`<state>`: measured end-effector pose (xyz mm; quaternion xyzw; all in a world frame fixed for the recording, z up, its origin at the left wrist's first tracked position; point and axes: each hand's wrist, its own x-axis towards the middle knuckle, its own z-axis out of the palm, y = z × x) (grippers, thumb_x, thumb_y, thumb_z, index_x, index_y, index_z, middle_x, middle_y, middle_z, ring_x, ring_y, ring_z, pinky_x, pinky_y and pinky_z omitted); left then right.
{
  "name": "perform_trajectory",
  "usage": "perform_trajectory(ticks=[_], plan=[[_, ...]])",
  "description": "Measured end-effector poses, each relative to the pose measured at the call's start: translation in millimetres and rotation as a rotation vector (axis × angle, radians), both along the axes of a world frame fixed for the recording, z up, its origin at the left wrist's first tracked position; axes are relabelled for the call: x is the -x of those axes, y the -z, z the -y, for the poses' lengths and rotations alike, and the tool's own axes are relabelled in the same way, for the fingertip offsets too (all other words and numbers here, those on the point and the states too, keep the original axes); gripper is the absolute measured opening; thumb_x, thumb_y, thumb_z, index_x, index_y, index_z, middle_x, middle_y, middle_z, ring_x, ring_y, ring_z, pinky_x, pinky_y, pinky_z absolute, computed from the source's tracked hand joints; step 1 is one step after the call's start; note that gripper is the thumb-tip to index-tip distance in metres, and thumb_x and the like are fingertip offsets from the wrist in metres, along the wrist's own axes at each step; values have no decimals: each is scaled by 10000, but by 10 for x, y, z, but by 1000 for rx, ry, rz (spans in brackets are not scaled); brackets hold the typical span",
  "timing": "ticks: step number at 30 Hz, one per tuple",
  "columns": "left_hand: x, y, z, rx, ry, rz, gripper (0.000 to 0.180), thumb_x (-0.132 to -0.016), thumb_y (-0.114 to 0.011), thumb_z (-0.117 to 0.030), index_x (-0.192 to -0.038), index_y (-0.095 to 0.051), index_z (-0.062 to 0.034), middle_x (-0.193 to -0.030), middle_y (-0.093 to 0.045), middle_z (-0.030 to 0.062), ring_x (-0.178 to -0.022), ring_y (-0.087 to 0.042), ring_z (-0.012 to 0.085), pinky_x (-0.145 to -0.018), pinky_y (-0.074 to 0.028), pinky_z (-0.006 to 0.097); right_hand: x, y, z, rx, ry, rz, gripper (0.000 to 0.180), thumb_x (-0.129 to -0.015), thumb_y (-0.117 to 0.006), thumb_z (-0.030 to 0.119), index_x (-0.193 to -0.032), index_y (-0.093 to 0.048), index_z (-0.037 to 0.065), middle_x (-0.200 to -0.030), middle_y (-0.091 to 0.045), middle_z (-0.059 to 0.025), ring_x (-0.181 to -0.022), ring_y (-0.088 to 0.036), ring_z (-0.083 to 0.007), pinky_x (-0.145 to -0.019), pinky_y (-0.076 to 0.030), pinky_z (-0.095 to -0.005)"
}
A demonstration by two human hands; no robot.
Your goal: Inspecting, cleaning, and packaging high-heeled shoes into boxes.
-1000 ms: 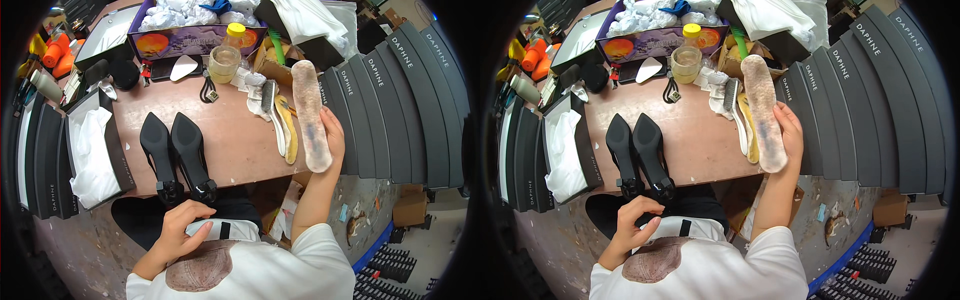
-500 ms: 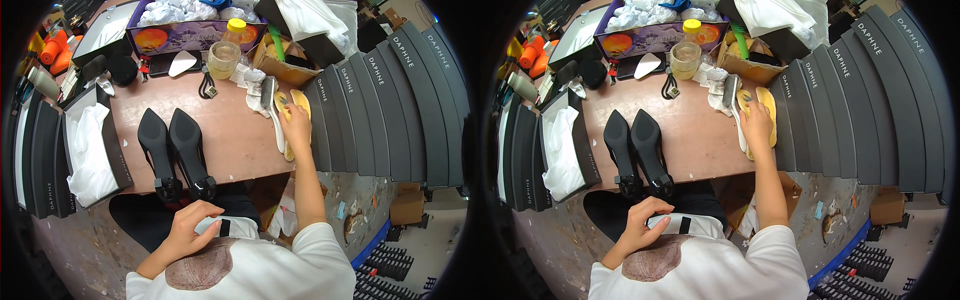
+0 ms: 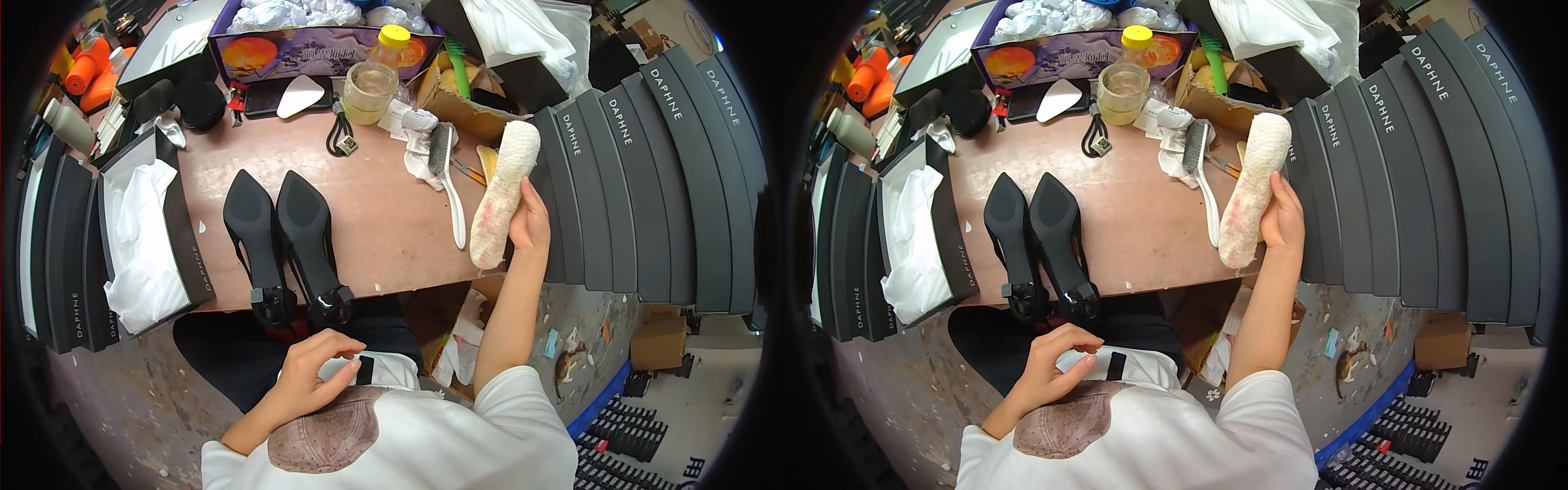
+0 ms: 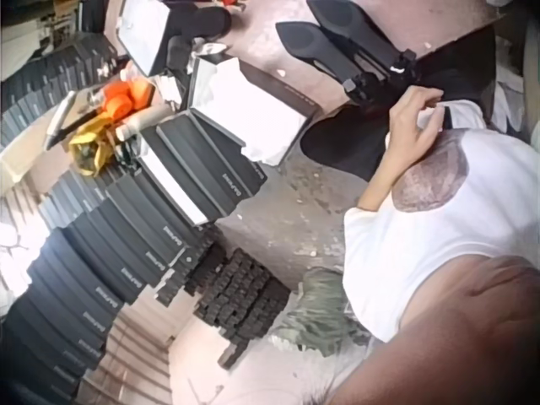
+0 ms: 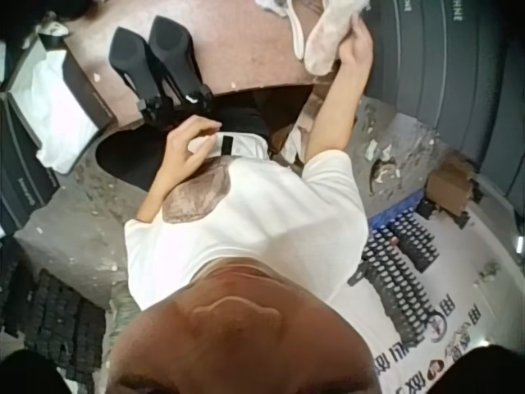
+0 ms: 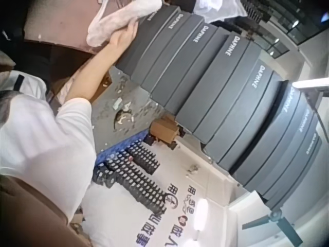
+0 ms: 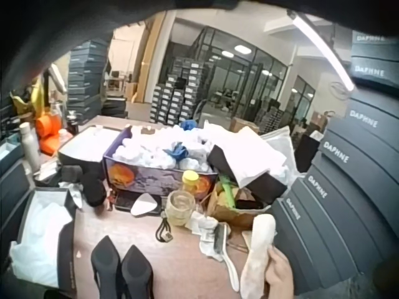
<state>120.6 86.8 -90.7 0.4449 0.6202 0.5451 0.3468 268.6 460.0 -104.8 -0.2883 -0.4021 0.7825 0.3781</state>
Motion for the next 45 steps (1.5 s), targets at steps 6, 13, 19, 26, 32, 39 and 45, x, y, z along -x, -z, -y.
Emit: perform_trajectory(ticks=[6, 13, 19, 26, 32, 39, 45], plan=[[0, -7, -38, -26, 58, 1, 189, -783, -635, -42, -960, -631, 23, -883, -636, 134, -752, -638, 209, -674, -503, 290, -13, 57, 3, -170, 66, 176, 293, -922, -574, 178, -1115, -550, -41, -1011, -632, -93, -905, -606, -208, -806, -477, -357], [-35, -2, -12, 30, 75, 23, 194, -793, -637, -56, -972, -629, 19, -882, -631, 128, -768, -634, 208, -687, -502, 289, 385, 282, -202, -1197, 58, 1218, 263, -848, -614, 223, -989, -655, 4, -948, -633, -172, -932, -575, -336, -790, -465, -387], [-35, -14, -28, 59, 100, 5, 207, -795, -640, -71, -984, -626, 12, -881, -629, 122, -778, -630, 207, -707, -498, 294, 580, 632, -498, -1584, 260, 1741, 175, -819, -550, 108, -895, -626, -31, -961, -596, -165, -996, -516, -349, -864, -445, -406], [13, -40, -33, 17, 84, 85, 225, -792, -641, -65, -1003, -628, 12, -907, -624, 121, -812, -622, 195, -731, -495, 288, 306, -655, 229, -1090, 442, 770, 155, -912, -539, 138, -939, -557, -13, -858, -610, -78, -753, -592, -184, -674, -458, -303], [8, -152, -570, -266, -28, 261, 634, -808, -627, -59, -1371, -340, 2, -1352, -375, 133, -1229, -418, 229, -982, -370, 350, 411, -908, 1088, -294, -66, -17, 170, -918, -529, 92, -1059, -519, -2, -955, -628, -77, -834, -628, -133, -754, -515, -253], [263, -154, -821, -314, -229, 528, 491, -871, -634, -148, -1293, -446, 17, -1189, -539, 115, -1062, -534, 167, -825, -460, 282, 630, -547, 1665, 79, -356, -91, 261, -926, -496, 125, -1137, -494, -27, -1036, -631, -128, -905, -646, -175, -805, -531, -299], [321, -136, -698, -296, -314, 762, 147, -875, -627, -130, -946, -612, -3, -831, -624, 13, -731, -536, 55, -665, -417, 202, 710, -433, 1853, 210, -460, -100, 332, -916, -527, 151, -1191, -471, -26, -1065, -619, -121, -948, -630, -165, -820, -519, -291]])
